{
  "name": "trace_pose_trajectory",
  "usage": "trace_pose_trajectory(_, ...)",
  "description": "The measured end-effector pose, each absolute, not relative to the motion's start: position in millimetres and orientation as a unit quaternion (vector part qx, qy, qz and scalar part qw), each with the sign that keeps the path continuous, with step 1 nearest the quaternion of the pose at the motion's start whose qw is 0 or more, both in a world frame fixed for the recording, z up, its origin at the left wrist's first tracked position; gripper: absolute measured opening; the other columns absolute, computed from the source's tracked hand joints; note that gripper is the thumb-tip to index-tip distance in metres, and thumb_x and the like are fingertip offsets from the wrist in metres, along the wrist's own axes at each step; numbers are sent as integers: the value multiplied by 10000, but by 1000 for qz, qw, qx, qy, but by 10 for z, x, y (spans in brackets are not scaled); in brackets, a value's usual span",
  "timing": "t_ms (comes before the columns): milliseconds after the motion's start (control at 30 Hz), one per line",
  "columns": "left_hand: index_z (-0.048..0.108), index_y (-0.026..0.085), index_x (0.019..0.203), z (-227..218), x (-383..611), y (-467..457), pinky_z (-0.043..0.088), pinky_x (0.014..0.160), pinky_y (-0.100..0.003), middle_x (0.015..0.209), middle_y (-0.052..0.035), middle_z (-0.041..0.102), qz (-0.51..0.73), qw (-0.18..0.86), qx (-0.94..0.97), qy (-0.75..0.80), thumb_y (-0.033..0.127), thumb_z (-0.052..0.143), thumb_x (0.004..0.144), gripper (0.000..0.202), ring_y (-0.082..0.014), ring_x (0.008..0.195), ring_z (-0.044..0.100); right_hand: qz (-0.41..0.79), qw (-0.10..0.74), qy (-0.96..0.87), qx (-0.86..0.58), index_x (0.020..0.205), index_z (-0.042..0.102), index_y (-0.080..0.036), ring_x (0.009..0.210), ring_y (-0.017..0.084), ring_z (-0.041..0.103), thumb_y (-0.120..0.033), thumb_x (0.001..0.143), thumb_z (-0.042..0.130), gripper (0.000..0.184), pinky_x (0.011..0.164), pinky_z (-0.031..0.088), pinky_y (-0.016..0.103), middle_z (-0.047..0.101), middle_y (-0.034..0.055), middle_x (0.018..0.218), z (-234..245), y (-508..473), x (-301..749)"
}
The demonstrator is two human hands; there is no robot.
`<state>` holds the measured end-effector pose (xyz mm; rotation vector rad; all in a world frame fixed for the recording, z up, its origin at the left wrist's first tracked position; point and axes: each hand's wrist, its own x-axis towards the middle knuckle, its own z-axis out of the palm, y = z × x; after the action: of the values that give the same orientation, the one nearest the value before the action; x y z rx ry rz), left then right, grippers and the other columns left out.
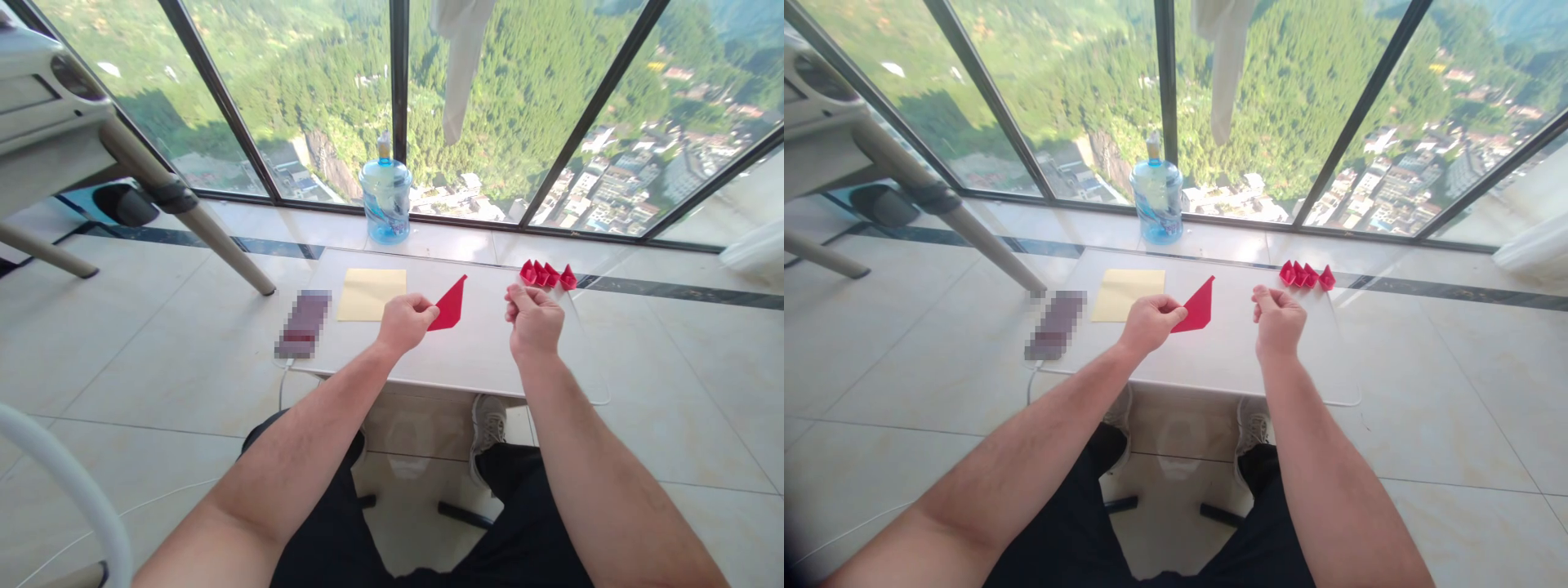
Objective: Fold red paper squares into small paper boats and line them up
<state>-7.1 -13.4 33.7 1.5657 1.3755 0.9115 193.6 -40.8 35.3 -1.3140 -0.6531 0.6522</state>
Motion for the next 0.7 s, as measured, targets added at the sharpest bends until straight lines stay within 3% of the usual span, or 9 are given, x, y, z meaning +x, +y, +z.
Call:
trace_pose_trajectory(100,704,191,712,334,-11,-156,450,598,-245,660,-2,684,405,383,614,559,333,657,770,161,-144,642,617,351,567,-403,-627,751,720,-176,524,126,560,-501,710,773,331,453,430,250,670,25,621,285,-509,1740)
trace_pose_trajectory(167,711,192,756,332,38,-180,476,628,-242,694,-4,704,416,392,616,542,335,671,775,150,-146,673,644,355,532,-446,-626,854,746,-183,668,172,650,-543,727,751,382,544,509,267,731,52,736,237,-551,1594)
trace_pose_trajectory(300,710,176,844,301,93,-208,535,698,-255,820,-39,749,425,466,608,482,331,740,739,189,-179,805,709,379,516,-462,-614,936,756,-185,778,204,697,-562,738,734,427,615,560,291,770,74,873,201,-556,1463)
trace_pose_trajectory(500,702,140,853,263,56,-174,584,783,-328,872,-79,763,428,573,560,419,372,836,655,333,-201,834,721,409,508,-453,-608,890,771,-180,732,211,704,-533,710,767,396,624,573,308,768,63,791,206,-527,1527)
trace_pose_trajectory(700,714,129,863,272,41,-160,591,812,-359,879,-94,765,417,586,554,419,409,897,573,443,-230,887,723,395,502,-458,-618,848,772,-175,722,211,695,-524,704,772,377,656,568,324,761,62,769,198,-524,1546)
